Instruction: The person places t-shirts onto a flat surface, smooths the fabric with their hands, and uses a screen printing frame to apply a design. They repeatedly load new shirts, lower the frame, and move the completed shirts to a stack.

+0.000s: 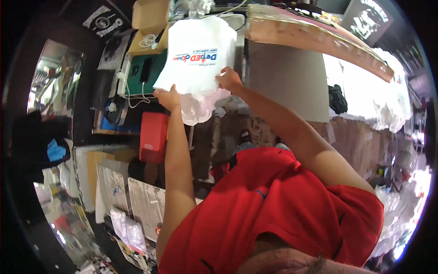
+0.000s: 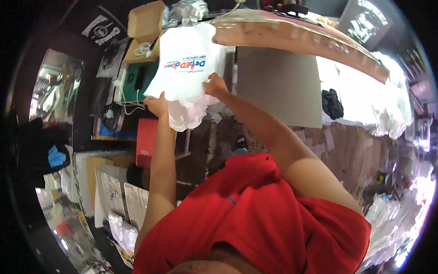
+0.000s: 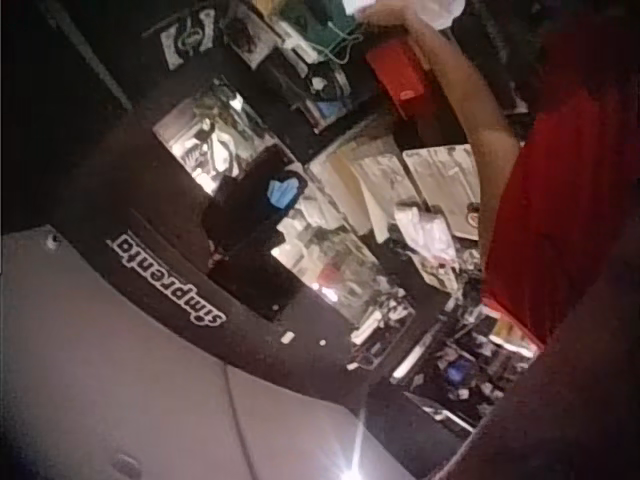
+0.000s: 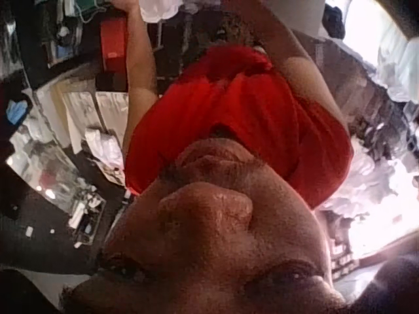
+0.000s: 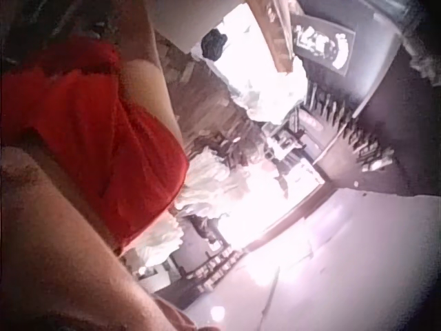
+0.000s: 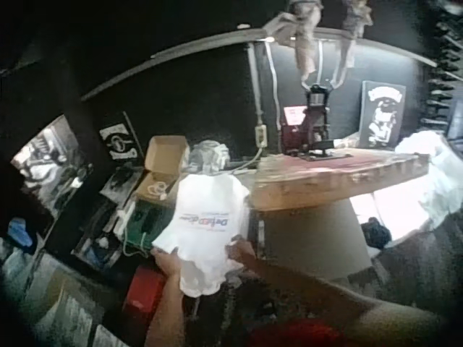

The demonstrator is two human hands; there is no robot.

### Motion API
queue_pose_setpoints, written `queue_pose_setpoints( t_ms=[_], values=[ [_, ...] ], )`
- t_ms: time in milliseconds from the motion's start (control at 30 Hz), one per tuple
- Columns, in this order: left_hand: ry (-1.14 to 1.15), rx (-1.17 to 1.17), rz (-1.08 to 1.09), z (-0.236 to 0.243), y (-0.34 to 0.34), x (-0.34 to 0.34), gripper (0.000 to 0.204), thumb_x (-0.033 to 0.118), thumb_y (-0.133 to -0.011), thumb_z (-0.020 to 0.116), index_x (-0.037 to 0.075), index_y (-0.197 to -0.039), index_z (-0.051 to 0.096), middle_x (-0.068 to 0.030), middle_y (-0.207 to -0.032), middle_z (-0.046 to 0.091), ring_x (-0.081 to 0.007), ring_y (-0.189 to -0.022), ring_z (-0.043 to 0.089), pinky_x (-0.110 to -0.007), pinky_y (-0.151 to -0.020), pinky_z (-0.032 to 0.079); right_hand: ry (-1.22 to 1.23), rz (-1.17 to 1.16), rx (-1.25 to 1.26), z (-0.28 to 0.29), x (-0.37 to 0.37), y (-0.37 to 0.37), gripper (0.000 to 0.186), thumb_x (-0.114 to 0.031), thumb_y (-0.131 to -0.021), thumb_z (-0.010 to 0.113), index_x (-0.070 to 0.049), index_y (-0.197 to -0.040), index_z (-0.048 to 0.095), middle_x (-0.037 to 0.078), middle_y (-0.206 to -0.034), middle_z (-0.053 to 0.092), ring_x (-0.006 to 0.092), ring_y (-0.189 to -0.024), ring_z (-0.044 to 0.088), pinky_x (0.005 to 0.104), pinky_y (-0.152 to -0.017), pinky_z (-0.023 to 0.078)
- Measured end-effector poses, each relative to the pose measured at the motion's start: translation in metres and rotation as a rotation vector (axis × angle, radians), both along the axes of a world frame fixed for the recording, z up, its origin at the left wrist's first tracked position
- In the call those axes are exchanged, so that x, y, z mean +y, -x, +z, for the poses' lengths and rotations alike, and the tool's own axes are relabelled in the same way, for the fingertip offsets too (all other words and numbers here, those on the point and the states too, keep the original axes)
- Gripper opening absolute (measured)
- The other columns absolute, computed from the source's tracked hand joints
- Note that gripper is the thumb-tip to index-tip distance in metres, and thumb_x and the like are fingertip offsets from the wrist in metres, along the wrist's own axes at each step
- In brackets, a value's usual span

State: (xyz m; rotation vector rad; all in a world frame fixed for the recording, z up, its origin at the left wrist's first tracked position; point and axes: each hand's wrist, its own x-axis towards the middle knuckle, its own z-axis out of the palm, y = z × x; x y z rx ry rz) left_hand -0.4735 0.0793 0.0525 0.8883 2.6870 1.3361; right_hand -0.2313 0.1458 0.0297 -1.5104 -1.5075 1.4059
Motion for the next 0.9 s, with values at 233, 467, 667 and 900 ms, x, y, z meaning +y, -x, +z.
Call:
queue_pose_setpoints(
  t_ms=[233,467,667,900],
  values=[
    [-0.221,-0.123,-0.025,0.0,-0.027,-0.037,0.056,0.029,-0.086,0.073,-0.008,-0.051,0.052,-0.0159,-0.047,0.052,-0.0348,-0.051,0.052,-0.047,-0.06,0.045,-0.349,0.198,-0.102,0.033,-0.047,-0.125,0.034,-0.037,-0.091,0.07,-0.006,-0.104,0.069,0.016,-0.093,0.074,0.0342,-0.085,0.071,0.0436,-0.08,0.055],
    [-0.161,0.135,-0.203,-0.003,-0.145,-0.12,0.03,0.02,-0.094,0.069,-0.001,-0.094,0.048,-0.0103,-0.087,0.049,-0.0262,-0.081,0.05,-0.04,-0.076,0.043,-0.332,-0.783,-0.206,0.017,-0.095,-0.442,0.026,-0.028,-0.09,0.069,-0.004,-0.1,0.075,0.01,-0.088,0.075,0.0147,-0.08,0.07,0.0311,-0.074,0.055],
    [-0.22,-0.285,-0.833,0.005,-0.319,-0.134,0.016,0.011,-0.097,0.065,0.003,-0.1,0.051,-0.0062,-0.092,0.053,-0.0165,-0.085,0.053,-0.032,-0.081,0.046,-0.111,-1.014,-0.589,-0.075,-0.129,-0.631,0.026,-0.024,-0.083,0.07,-0.005,-0.101,0.073,0.014,-0.094,0.075,0.0226,-0.09,0.072,0.0349,-0.082,0.055],
    [0.072,-0.457,-1.242,0.017,-0.415,-0.144,0.012,0.006,-0.097,0.065,0.005,-0.1,0.053,0.0,-0.087,0.055,-0.0083,-0.077,0.054,-0.024,-0.073,0.046,-0.098,-0.901,-0.966,-0.108,-0.1,-0.708,0.046,-0.02,-0.082,0.062,0.001,-0.122,0.061,0.025,-0.123,0.06,0.0396,-0.124,0.053,0.0469,-0.105,0.044]
  ],
)
